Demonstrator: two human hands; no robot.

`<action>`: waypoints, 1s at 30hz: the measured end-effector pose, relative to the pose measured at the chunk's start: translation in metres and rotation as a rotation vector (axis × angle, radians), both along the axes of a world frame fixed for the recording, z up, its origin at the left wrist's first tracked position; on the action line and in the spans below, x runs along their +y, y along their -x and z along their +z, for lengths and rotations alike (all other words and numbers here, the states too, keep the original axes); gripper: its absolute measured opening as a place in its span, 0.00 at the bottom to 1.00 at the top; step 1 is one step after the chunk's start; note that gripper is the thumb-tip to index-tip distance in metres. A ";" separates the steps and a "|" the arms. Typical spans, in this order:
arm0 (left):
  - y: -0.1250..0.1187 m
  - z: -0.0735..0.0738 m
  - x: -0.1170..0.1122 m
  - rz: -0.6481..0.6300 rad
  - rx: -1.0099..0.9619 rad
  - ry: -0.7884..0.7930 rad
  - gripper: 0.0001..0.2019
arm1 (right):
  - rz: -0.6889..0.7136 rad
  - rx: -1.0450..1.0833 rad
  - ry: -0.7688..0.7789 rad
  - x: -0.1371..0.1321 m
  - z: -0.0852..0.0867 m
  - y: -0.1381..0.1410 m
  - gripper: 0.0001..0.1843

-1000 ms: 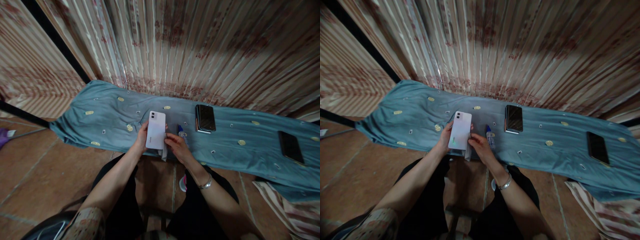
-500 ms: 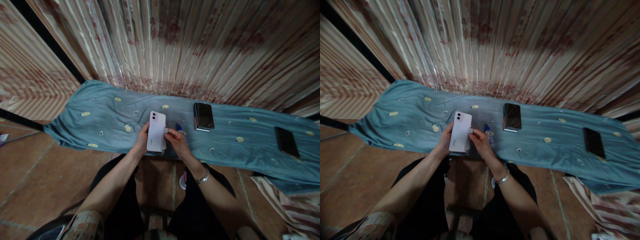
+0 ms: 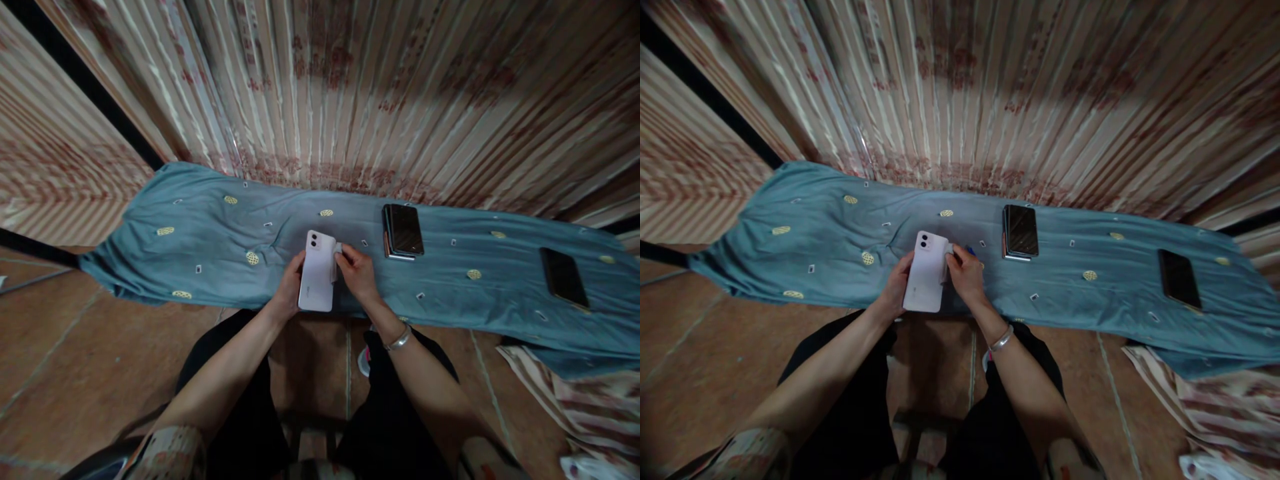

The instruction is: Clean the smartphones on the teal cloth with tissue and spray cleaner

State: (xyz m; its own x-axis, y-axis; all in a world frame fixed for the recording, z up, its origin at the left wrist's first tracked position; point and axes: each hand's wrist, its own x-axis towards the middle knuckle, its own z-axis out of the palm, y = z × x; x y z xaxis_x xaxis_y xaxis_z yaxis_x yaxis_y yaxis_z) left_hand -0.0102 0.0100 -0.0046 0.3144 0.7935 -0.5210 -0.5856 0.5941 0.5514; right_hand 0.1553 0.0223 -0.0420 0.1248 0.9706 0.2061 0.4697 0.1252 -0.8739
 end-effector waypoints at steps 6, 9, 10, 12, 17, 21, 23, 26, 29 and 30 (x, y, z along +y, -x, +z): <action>-0.008 0.013 -0.008 -0.001 -0.022 0.074 0.18 | -0.017 -0.300 -0.189 0.005 -0.010 -0.004 0.21; -0.011 0.015 -0.009 -0.010 -0.009 0.079 0.17 | 0.024 -0.437 -0.258 0.005 -0.013 -0.005 0.24; -0.012 0.015 -0.009 -0.015 -0.008 0.077 0.16 | 0.035 -0.477 -0.265 0.004 -0.013 -0.006 0.24; -0.014 0.015 -0.011 -0.033 -0.014 0.087 0.16 | 0.051 -0.542 -0.265 0.004 -0.010 -0.008 0.24; -0.020 0.012 -0.013 -0.103 -0.011 0.099 0.17 | 0.077 -0.598 -0.290 0.001 -0.001 -0.008 0.26; -0.021 0.011 -0.009 -0.034 0.036 0.072 0.17 | 0.112 -0.602 -0.303 -0.005 -0.001 -0.003 0.28; -0.021 0.012 -0.007 0.010 0.048 0.088 0.18 | 0.130 -0.595 -0.304 -0.008 -0.003 0.000 0.30; -0.019 0.012 -0.003 0.031 0.032 0.102 0.17 | 0.146 -0.587 -0.316 -0.013 -0.006 0.003 0.32; -0.016 0.007 0.001 0.037 0.013 0.095 0.15 | 0.156 -0.584 -0.330 -0.021 -0.007 0.007 0.31; -0.014 0.004 0.003 0.039 0.010 0.091 0.13 | 0.169 -0.580 -0.328 -0.024 -0.007 0.008 0.31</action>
State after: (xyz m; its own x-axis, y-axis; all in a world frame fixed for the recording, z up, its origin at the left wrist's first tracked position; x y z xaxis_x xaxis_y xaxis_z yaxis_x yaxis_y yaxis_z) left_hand 0.0042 0.0130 -0.0001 0.2786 0.7544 -0.5943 -0.6045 0.6187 0.5019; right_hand 0.1471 -0.0018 -0.0494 -0.2418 0.8429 0.4806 0.8011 0.4529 -0.3913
